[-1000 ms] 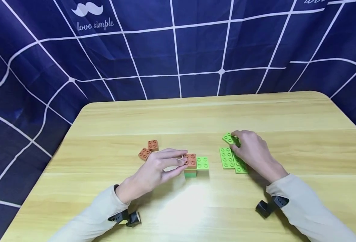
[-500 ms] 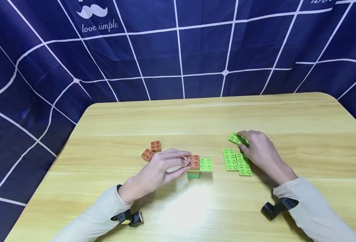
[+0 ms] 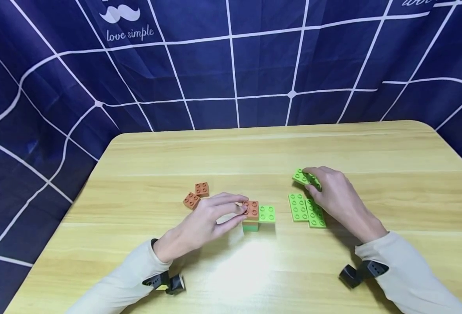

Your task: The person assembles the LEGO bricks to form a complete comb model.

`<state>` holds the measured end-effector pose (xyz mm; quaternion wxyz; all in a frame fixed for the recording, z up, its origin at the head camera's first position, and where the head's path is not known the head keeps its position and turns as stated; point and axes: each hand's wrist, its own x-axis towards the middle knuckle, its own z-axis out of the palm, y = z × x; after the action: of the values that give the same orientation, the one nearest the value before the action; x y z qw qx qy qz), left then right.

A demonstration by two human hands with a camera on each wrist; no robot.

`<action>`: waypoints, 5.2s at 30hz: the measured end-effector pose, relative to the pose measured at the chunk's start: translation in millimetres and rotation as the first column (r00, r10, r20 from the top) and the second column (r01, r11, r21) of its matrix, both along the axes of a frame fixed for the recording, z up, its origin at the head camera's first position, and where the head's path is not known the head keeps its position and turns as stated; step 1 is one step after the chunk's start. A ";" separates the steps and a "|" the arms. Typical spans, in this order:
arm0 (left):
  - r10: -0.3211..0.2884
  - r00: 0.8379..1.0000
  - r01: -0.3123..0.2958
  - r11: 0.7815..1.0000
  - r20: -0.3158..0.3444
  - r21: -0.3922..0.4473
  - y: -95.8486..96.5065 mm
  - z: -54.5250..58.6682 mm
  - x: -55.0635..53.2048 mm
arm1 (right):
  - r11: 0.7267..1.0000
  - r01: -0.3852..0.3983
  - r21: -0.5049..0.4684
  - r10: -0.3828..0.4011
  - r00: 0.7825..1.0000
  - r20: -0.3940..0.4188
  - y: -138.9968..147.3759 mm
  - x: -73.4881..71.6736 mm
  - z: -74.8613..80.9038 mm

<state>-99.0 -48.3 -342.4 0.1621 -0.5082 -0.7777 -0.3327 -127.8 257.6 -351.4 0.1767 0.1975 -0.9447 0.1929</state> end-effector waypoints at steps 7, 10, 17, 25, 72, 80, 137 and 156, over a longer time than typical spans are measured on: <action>0.004 0.999 -0.004 1.000 0.034 0.002 0.3 0.4 0.4 | 1.000 -0.007 -0.005 0.007 1.000 0.007 -4.6 2.2 2.4; 0.002 0.999 -0.002 1.000 0.048 0.006 0.8 0.3 0.3 | 1.000 -0.012 -0.006 0.012 1.000 -0.001 -6.7 4.0 3.7; 0.007 0.997 -0.008 1.000 0.074 0.008 1.2 -1.5 0.4 | 0.999 -0.035 -0.027 0.034 0.999 -0.040 -14.7 10.7 9.7; 0.019 0.996 -0.020 1.000 0.084 0.011 0.4 -1.8 1.3 | 0.995 -0.092 -0.038 0.089 0.993 -0.072 -25.0 18.0 17.4; 0.019 0.985 -0.033 0.996 0.171 0.080 -2.8 -4.7 -0.1 | 0.877 -0.456 -0.151 0.414 0.878 -0.240 -73.5 53.7 29.0; 0.032 0.999 -0.033 0.999 0.023 0.042 -2.6 -6.8 -1.9 | 0.870 -0.474 -0.135 0.430 0.864 -0.260 -73.1 52.8 26.0; 0.397 0.904 -0.328 0.881 0.156 -0.341 -94.8 -9.7 -29.2 | 0.866 -0.495 -0.069 0.467 0.852 -0.237 -69.7 48.8 20.0; 0.390 0.894 -0.267 0.859 0.221 -0.437 -96.3 -8.8 -31.1 | 0.860 -0.505 -0.070 0.475 0.844 -0.249 -69.9 48.7 21.5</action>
<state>-130.1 -144.7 -351.2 -0.0097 -0.3314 -0.9199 -0.2094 -79.2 187.7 -329.9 0.2392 0.4407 -0.8218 0.2706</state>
